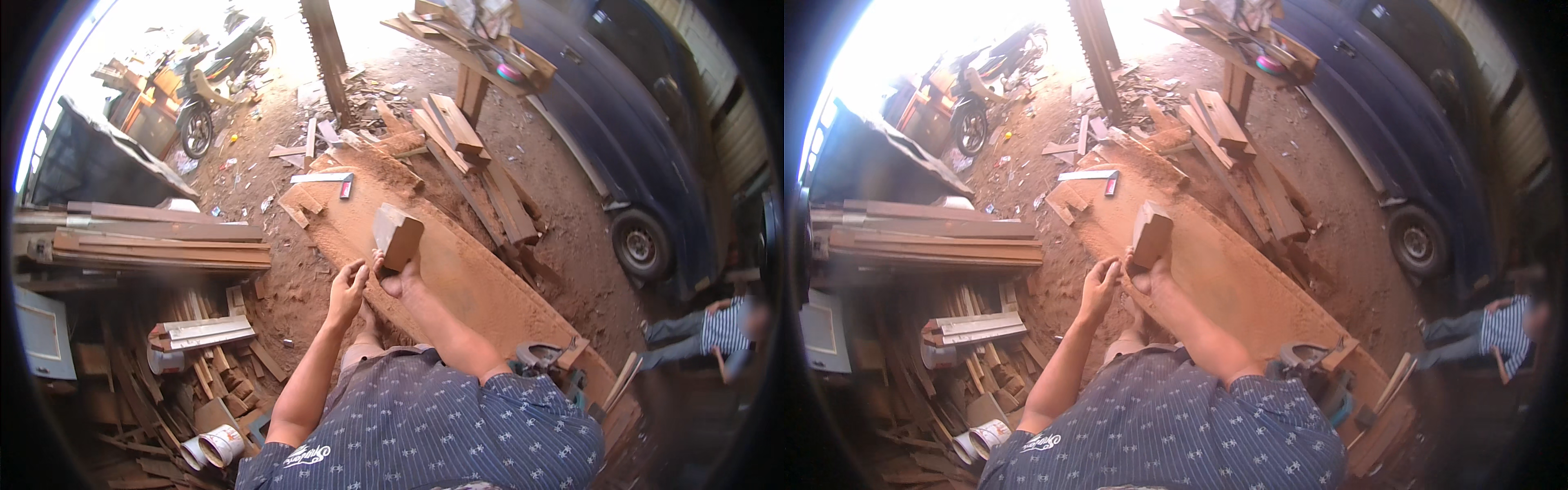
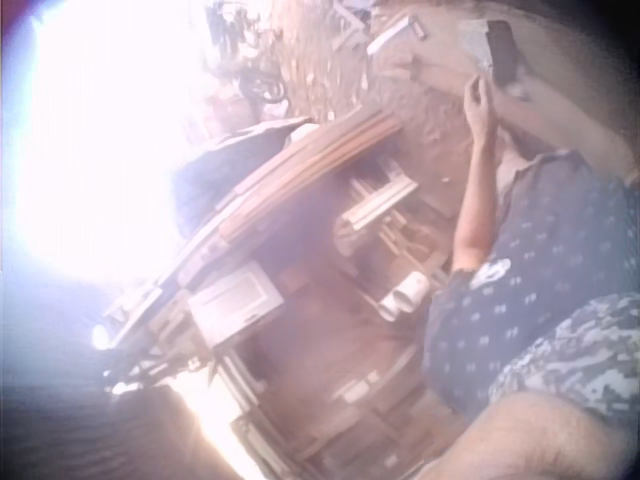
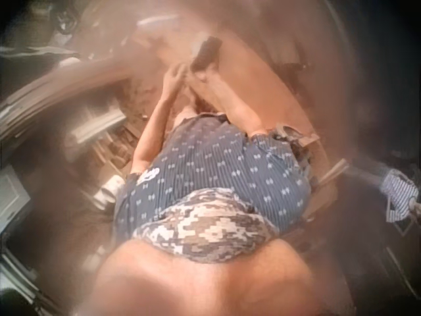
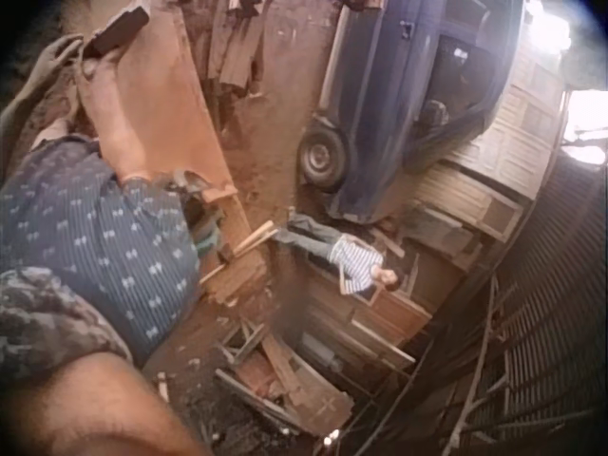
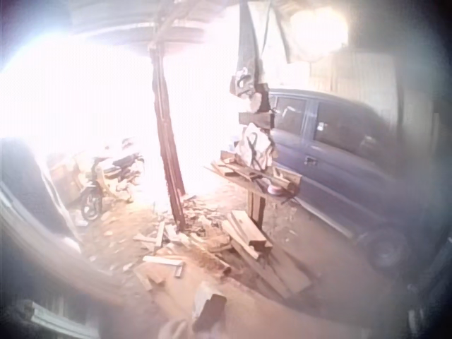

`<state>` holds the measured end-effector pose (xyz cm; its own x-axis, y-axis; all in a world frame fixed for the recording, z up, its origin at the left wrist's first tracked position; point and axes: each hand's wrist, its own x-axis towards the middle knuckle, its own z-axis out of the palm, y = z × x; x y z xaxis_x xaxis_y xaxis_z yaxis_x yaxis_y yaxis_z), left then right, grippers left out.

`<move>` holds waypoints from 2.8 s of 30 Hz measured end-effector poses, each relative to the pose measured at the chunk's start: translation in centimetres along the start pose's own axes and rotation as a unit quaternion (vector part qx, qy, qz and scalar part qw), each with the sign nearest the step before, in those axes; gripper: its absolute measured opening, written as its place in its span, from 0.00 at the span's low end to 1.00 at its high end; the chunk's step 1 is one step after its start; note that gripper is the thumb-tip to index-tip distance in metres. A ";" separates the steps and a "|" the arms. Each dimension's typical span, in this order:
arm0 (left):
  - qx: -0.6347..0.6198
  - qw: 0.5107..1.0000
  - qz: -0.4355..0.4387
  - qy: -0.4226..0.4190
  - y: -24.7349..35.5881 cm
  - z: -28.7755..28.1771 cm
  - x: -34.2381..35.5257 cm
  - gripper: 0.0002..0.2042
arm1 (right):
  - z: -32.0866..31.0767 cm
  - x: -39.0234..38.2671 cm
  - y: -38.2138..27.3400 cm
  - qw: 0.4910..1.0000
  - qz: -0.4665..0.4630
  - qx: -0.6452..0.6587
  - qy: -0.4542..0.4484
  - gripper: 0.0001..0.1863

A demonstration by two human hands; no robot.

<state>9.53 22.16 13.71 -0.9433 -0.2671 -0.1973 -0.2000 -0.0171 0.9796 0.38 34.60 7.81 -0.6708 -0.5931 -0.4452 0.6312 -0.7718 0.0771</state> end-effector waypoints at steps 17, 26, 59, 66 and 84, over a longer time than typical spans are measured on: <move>-0.218 0.949 -0.227 0.034 1.8 -1.7 0.0 0.37 | 1.2 -5.6 -0.2 0.894 0.138 -0.424 0.046 0.37; -0.241 0.895 -0.373 0.041 -9.2 -1.1 -5.9 0.27 | -2.1 -10.1 1.2 0.636 0.002 -0.772 0.019 0.41; -0.246 0.941 -0.233 0.017 -3.9 -4.2 1.0 0.25 | 5.9 -5.2 4.0 0.616 -0.232 -0.743 -0.125 0.48; 0.306 0.915 0.179 0.194 -4.7 -5.8 1.9 0.41 | 8.0 -3.2 5.4 0.508 -0.303 -0.793 -0.144 0.38; 0.081 0.976 -0.103 0.176 -0.4 -14.1 16.4 0.45 | -0.7 9.1 6.2 0.410 -0.236 -0.880 -0.047 0.47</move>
<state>-2.12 4.22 10.59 -0.7347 -0.5893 -0.3360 -0.4414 0.0391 0.8965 -1.48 24.56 3.60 -0.8396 -0.5432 0.0037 -0.3304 0.5054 -0.7971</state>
